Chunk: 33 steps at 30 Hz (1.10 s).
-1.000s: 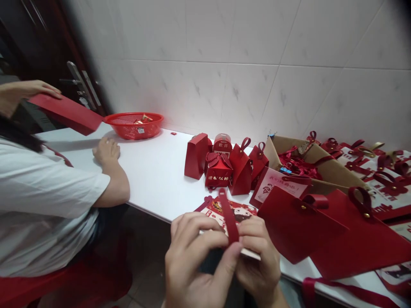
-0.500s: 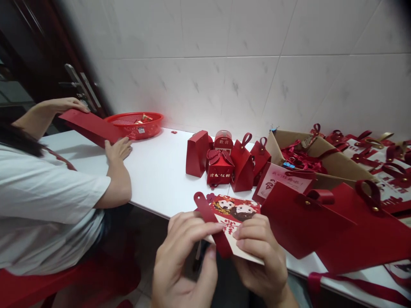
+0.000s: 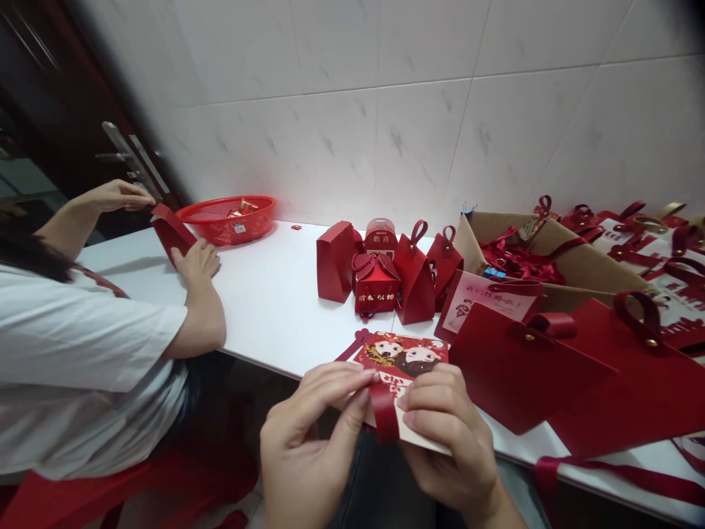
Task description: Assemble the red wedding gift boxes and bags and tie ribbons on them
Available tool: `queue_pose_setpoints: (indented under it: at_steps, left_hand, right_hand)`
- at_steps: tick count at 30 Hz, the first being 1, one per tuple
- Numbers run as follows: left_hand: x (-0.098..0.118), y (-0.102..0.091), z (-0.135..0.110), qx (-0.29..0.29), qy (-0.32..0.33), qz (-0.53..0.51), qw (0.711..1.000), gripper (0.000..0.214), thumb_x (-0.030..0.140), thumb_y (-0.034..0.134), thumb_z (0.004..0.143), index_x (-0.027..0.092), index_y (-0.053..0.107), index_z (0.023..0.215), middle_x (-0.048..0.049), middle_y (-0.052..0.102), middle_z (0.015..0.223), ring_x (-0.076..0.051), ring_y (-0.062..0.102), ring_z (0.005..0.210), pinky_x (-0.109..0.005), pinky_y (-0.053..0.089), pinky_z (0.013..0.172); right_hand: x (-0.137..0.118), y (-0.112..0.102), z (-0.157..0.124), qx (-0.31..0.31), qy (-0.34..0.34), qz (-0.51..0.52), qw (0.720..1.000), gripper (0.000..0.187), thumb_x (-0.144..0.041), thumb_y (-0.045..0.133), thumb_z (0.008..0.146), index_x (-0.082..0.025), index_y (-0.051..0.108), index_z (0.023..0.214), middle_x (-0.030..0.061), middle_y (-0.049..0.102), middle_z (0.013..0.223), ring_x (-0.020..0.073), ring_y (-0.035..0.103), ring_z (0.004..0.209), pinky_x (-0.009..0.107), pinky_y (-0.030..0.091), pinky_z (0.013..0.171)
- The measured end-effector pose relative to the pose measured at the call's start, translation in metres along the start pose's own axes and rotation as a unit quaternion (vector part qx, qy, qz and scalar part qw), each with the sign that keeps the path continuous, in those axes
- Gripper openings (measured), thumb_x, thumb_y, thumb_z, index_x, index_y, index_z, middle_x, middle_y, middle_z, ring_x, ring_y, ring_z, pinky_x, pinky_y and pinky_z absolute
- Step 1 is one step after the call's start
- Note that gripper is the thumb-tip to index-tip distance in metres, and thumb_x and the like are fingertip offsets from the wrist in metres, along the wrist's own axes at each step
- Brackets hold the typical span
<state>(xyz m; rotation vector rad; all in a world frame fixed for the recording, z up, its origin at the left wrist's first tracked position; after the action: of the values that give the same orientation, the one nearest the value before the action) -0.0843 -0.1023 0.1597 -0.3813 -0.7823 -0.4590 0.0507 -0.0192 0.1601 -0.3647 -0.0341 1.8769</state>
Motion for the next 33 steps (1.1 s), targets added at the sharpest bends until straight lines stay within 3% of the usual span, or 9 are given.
queue_pose_setpoints:
  at_steps: [9,16,29,33]
  left_hand:
    - [-0.004,0.004,-0.002,0.006,-0.043,0.001,0.999,0.024,0.01,0.07,0.078,0.029,0.074,0.091,0.0042,0.075,0.084,-0.012,0.07,0.074,-0.018,0.057,0.069]
    - [-0.011,0.002,-0.006,0.048,-0.132,-0.036,0.99,0.031,0.014,0.075,0.072,0.026,0.072,0.1,0.0015,0.075,0.078,-0.014,0.071,0.069,-0.022,0.059,0.068]
    - [-0.017,0.006,-0.006,0.038,-0.145,-0.083,0.985,0.034,0.017,0.078,0.072,0.025,0.07,0.104,0.0012,0.074,0.075,-0.012,0.068,0.059,-0.018,0.058,0.059]
    - [-0.017,0.008,-0.006,0.056,-0.147,-0.111,0.981,0.032,0.018,0.078,0.072,0.026,0.068,0.101,0.0033,0.076,0.073,-0.011,0.071,0.064,-0.015,0.058,0.063]
  right_hand:
    - [0.002,0.0,0.0,-0.008,0.006,0.007,1.0,0.018,-0.002,0.059,0.077,-0.017,0.054,0.085,0.0034,0.063,0.075,0.0175,0.06,0.074,0.036,0.045,0.069]
    - [0.005,-0.002,0.001,-0.003,0.018,0.017,1.0,0.019,-0.001,0.058,0.076,-0.017,0.053,0.086,0.0037,0.063,0.075,0.0174,0.058,0.073,0.036,0.045,0.069]
    - [0.006,-0.004,0.003,-0.003,0.026,0.014,1.0,0.017,-0.004,0.056,0.078,-0.019,0.053,0.086,0.0024,0.063,0.074,0.0171,0.058,0.072,0.036,0.045,0.068]
    - [0.007,-0.004,0.003,-0.007,0.026,0.018,0.999,0.017,-0.004,0.056,0.078,-0.018,0.052,0.086,0.0029,0.063,0.075,0.0169,0.057,0.071,0.036,0.045,0.068]
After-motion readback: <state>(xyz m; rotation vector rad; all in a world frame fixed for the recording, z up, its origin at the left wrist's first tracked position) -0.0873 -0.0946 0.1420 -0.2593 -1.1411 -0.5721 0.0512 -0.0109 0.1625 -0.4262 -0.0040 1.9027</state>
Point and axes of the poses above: each hand's wrist, its own z-axis towards the middle knuckle, its own y-axis out of the palm, x = y × z, the point moved 10 cm from there along z, towards the middle knuckle
